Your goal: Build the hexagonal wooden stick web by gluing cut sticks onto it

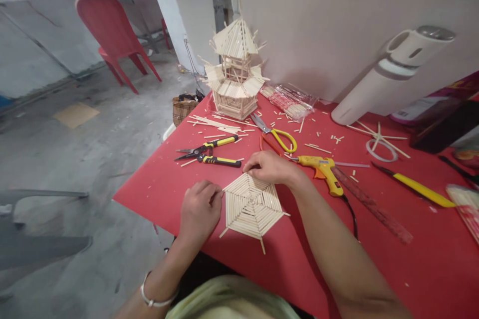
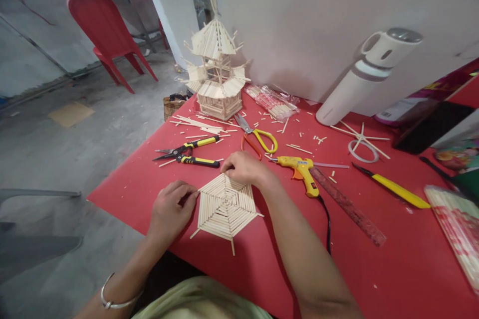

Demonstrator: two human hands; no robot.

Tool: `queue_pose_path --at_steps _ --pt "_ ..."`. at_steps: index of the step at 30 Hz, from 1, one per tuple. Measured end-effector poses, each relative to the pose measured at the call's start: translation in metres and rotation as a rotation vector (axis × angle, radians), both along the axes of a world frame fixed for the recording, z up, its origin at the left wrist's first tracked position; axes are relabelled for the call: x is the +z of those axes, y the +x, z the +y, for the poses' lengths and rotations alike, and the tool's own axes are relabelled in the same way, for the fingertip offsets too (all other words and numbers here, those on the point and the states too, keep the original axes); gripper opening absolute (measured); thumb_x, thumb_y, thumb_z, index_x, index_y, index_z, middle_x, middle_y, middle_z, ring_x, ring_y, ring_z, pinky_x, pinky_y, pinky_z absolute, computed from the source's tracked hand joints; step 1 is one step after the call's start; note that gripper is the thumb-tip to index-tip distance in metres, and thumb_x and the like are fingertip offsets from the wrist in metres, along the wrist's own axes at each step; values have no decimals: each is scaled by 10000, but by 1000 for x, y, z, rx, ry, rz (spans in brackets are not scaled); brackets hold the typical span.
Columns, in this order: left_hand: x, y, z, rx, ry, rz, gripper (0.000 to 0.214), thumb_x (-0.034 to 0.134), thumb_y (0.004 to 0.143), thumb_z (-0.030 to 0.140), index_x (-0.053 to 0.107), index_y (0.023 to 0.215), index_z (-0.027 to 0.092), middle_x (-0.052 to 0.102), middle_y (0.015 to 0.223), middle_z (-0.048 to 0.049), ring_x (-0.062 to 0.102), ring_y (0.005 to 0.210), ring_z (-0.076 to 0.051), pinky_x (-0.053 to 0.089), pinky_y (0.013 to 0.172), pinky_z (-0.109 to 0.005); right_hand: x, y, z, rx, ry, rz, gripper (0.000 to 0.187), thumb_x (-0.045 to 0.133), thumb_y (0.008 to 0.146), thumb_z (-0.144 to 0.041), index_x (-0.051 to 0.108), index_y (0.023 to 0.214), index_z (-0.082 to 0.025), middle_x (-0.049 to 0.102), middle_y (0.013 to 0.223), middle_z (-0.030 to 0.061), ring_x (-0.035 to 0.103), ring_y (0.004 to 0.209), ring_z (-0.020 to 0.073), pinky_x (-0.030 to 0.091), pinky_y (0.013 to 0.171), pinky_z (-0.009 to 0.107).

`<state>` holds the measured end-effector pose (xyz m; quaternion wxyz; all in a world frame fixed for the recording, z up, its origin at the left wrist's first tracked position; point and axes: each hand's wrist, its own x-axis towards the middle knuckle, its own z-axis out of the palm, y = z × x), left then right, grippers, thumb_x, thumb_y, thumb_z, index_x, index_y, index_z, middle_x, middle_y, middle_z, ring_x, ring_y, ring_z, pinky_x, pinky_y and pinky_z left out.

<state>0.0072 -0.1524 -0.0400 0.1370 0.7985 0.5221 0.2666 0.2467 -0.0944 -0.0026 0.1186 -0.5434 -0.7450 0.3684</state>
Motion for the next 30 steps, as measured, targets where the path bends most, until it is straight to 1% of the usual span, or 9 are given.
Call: queue_pose_path --at_steps 4,8,13,14,17,20,30 --pt "0 0 0 2 0 -9 192 543 923 185 649 764 199 675 812 -42 615 803 -199 441 729 -335 2 1 -2 -12 -41 13 367 554 675 -9 799 846 -221 785 967 6 686 941 176 486 810 225" --pt "-1 0 -1 4 10 -9 197 538 926 192 648 764 203 681 815 -44 617 798 -198 445 725 -333 1 1 -2 -37 -69 31 372 538 671 -9 790 845 -220 782 978 5 688 940 171 493 807 220" --pt "0 0 0 -4 25 14 209 522 930 198 655 770 208 687 817 -48 623 799 -200 447 731 -338 -1 1 -2 -82 -96 46 473 528 686 -2 761 1047 -200 774 982 15 689 891 152 499 784 219" --pt "1 -1 0 -6 28 21 213 520 932 200 656 769 209 688 816 -47 625 796 -199 445 727 -338 -1 0 -3 -86 -100 47 481 525 688 -1 757 1061 -196 773 983 18 689 887 151 500 781 218" --pt "1 -1 0 -5 34 41 219 517 935 201 659 768 210 693 818 -48 631 798 -200 438 722 -338 1 0 -3 -73 -103 47 424 526 682 3 774 961 -198 773 1002 22 688 927 157 497 803 217" --pt "1 -1 0 -9 31 39 217 517 935 196 662 775 207 695 827 -47 632 805 -200 434 725 -339 3 -1 -2 -57 -99 40 375 527 676 6 779 860 -203 777 978 20 688 941 167 494 824 224" --pt "0 -1 -1 6 13 12 187 551 926 199 665 778 198 682 818 -43 615 802 -199 429 726 -337 5 -3 -1 -50 -91 14 378 516 685 15 781 853 -196 779 964 18 688 935 164 489 827 222"
